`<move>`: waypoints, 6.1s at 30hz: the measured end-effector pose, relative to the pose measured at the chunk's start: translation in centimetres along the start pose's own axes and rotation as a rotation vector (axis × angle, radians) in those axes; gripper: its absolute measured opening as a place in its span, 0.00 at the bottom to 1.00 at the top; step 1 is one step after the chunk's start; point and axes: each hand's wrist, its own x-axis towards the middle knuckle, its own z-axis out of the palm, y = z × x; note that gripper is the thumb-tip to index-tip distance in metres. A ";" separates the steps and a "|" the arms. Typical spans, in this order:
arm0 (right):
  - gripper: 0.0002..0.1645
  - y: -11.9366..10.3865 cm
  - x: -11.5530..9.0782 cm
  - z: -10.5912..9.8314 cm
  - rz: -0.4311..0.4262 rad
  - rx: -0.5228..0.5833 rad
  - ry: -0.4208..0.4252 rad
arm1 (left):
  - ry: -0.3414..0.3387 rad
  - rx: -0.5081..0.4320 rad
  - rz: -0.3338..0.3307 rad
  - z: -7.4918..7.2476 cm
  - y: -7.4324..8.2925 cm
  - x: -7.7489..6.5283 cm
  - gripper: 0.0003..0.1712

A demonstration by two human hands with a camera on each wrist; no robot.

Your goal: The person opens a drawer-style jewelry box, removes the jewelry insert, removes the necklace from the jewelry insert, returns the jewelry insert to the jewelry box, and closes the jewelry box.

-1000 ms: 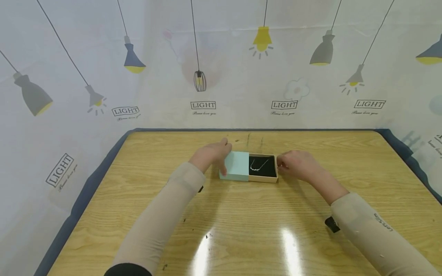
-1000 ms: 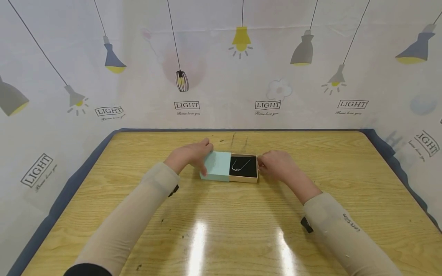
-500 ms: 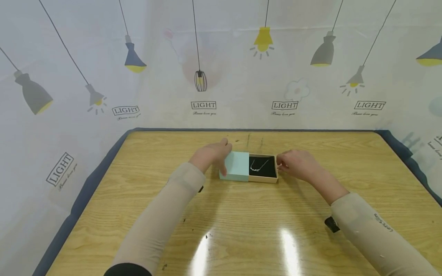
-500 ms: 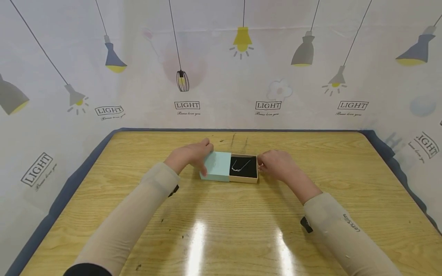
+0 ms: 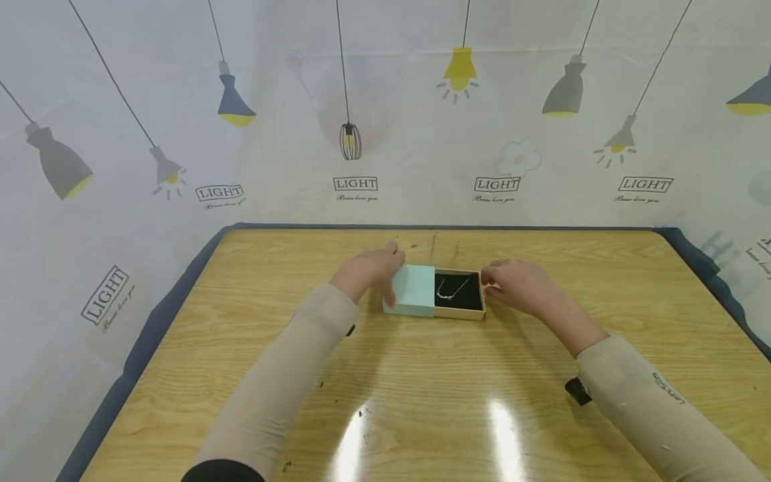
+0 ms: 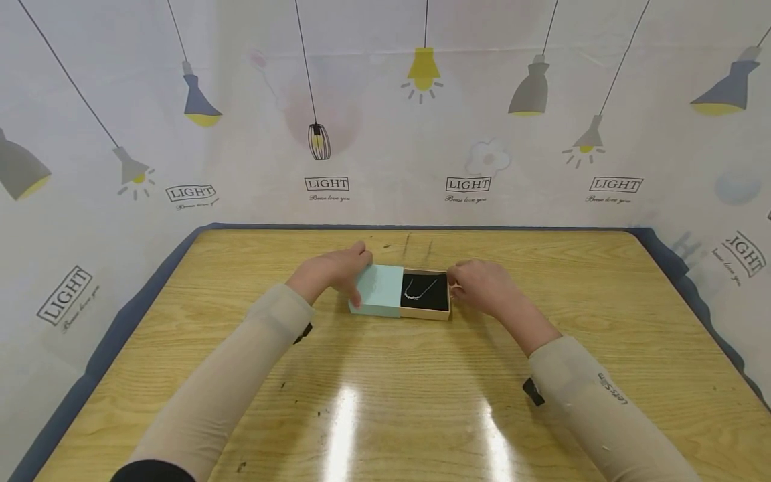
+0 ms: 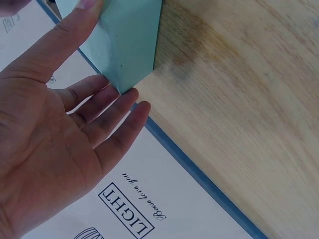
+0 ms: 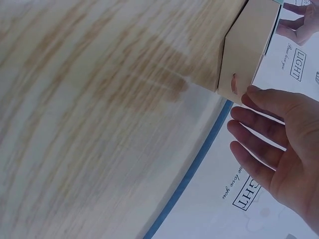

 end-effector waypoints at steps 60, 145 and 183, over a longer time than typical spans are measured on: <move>0.32 -3.4 2.1 1.4 -0.022 -0.065 -0.084 | -0.010 -0.030 -0.001 -0.1 0.3 -0.6 0.56; 0.40 -2.3 1.7 0.8 0.151 0.428 0.022 | 0.005 0.032 0.022 0.1 0.1 -0.2 0.56; 0.26 -2.0 0.4 0.6 0.421 0.976 0.110 | 0.004 0.007 0.017 0.3 -0.1 0.0 0.56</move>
